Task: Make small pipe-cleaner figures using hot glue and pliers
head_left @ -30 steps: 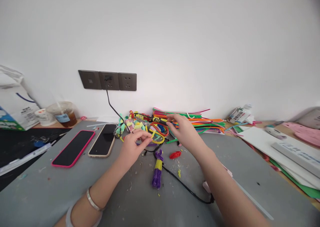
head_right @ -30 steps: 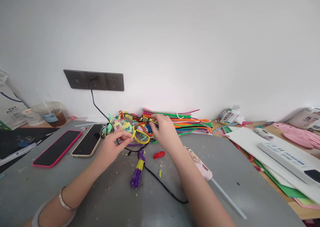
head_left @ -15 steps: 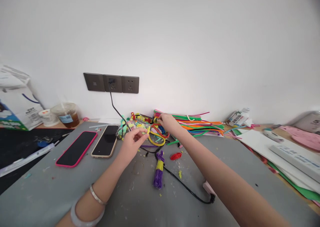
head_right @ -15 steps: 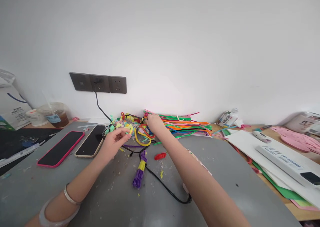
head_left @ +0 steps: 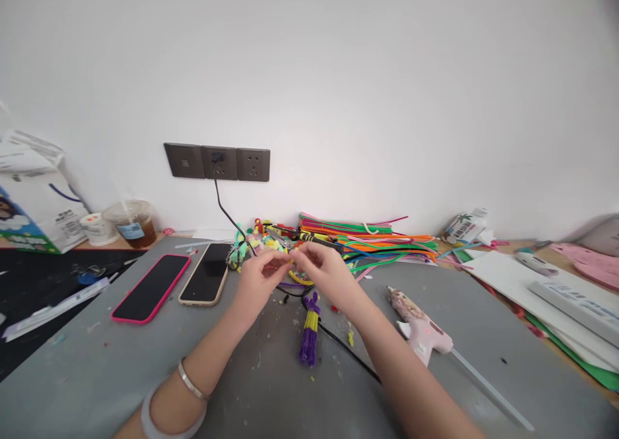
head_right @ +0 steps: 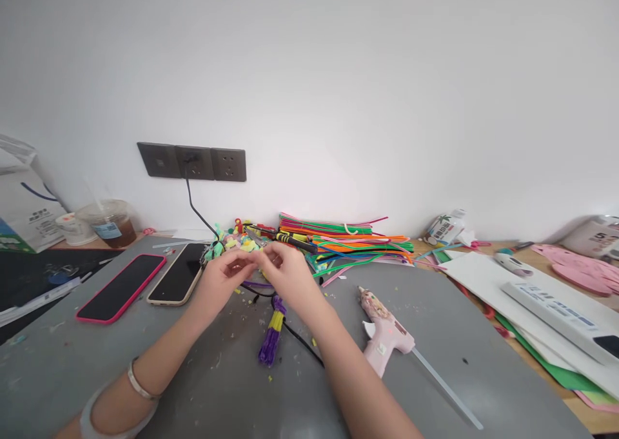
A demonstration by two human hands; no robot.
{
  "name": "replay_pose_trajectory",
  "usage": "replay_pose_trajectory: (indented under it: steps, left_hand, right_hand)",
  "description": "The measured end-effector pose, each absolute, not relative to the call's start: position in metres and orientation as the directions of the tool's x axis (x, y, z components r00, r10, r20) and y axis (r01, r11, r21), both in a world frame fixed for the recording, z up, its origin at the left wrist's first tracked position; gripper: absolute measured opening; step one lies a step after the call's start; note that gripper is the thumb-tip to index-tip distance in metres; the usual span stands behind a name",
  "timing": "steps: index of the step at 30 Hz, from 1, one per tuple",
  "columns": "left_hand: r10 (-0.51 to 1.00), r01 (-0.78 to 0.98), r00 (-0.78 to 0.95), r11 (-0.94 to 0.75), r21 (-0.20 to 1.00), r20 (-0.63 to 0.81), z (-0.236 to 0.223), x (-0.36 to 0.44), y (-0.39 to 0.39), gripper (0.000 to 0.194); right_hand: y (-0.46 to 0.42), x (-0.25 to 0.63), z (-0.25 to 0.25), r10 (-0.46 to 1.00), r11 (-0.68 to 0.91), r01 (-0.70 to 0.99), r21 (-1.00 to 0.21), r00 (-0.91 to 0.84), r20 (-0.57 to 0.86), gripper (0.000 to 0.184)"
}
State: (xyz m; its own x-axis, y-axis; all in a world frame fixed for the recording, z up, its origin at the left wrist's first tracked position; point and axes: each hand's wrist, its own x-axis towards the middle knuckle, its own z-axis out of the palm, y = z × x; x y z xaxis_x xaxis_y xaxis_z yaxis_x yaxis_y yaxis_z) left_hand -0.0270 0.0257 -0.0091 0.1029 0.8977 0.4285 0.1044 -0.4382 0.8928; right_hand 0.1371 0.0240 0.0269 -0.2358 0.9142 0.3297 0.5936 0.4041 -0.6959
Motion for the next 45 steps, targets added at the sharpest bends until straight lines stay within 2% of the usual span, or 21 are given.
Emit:
replay_pose_trajectory:
  steps: [2,3,6,9,16,21,27,32,36,38,42,45]
  left_hand:
    - [0.866,0.152,0.122,-0.499,0.853,0.485,-0.007,-0.025,0.021,0.007]
    - [0.858,0.164,0.129,-0.513,0.843,0.497,-0.006,-0.024,0.019,0.006]
    - [0.854,0.156,0.139,-0.519,0.84,0.501,-0.004,-0.022,0.015,0.004]
    - [0.839,0.14,0.157,-0.542,0.829,0.522,-0.002,-0.021,0.013,0.004]
    - [0.78,0.14,0.216,-0.62,0.772,0.587,0.003,-0.019,0.011,0.007]
    - [0.774,0.122,0.262,-0.619,0.776,0.576,0.005,-0.02,0.01,0.009]
    - [0.799,0.092,0.423,-0.507,0.857,0.427,0.009,-0.023,0.009,0.011]
    - [0.927,-0.05,0.259,-0.267,0.962,0.271,0.007,-0.019,0.01,0.015]
    - [0.979,-0.148,0.18,-0.073,0.986,0.1,0.007,-0.015,0.009,0.028]
    - [0.981,-0.147,0.176,-0.057,0.987,0.083,0.008,-0.014,0.008,0.031]
    - [0.957,-0.06,0.246,-0.14,0.988,0.151,0.007,-0.014,0.008,0.027]
    - [0.93,-0.012,0.361,-0.071,0.997,0.071,0.007,-0.017,0.007,0.026]
  right_hand:
    - [0.014,0.135,0.02,0.929,0.358,0.296,-0.885,-0.209,0.306,0.034]
    - [0.011,0.135,0.017,0.94,0.312,0.16,-0.936,-0.194,0.28,0.035]
    - [0.008,0.14,0.013,0.966,0.195,-0.072,-0.978,-0.161,0.204,0.038]
    - [0.008,0.146,0.012,0.974,0.141,-0.173,-0.975,-0.15,0.167,0.04]
    - [0.006,0.151,0.006,0.969,0.108,-0.266,-0.958,-0.188,0.161,0.039]
    - [0.005,0.153,0.006,0.961,0.087,-0.295,-0.952,-0.228,0.158,0.037]
    - [0.007,0.154,0.004,0.943,0.109,-0.248,-0.963,-0.28,0.179,0.034]
    - [0.008,0.154,0.004,0.96,0.165,-0.308,-0.937,-0.169,0.225,0.032]
    - [0.008,0.152,0.004,0.95,0.186,-0.304,-0.934,-0.187,0.25,0.03]
    - [0.008,0.15,0.003,0.951,0.185,-0.302,-0.935,-0.184,0.248,0.03]
    - [0.009,0.15,0.0,0.959,0.204,-0.271,-0.941,-0.137,0.247,0.03]
    - [0.009,0.151,0.0,0.953,0.219,-0.215,-0.952,-0.163,0.256,0.033]
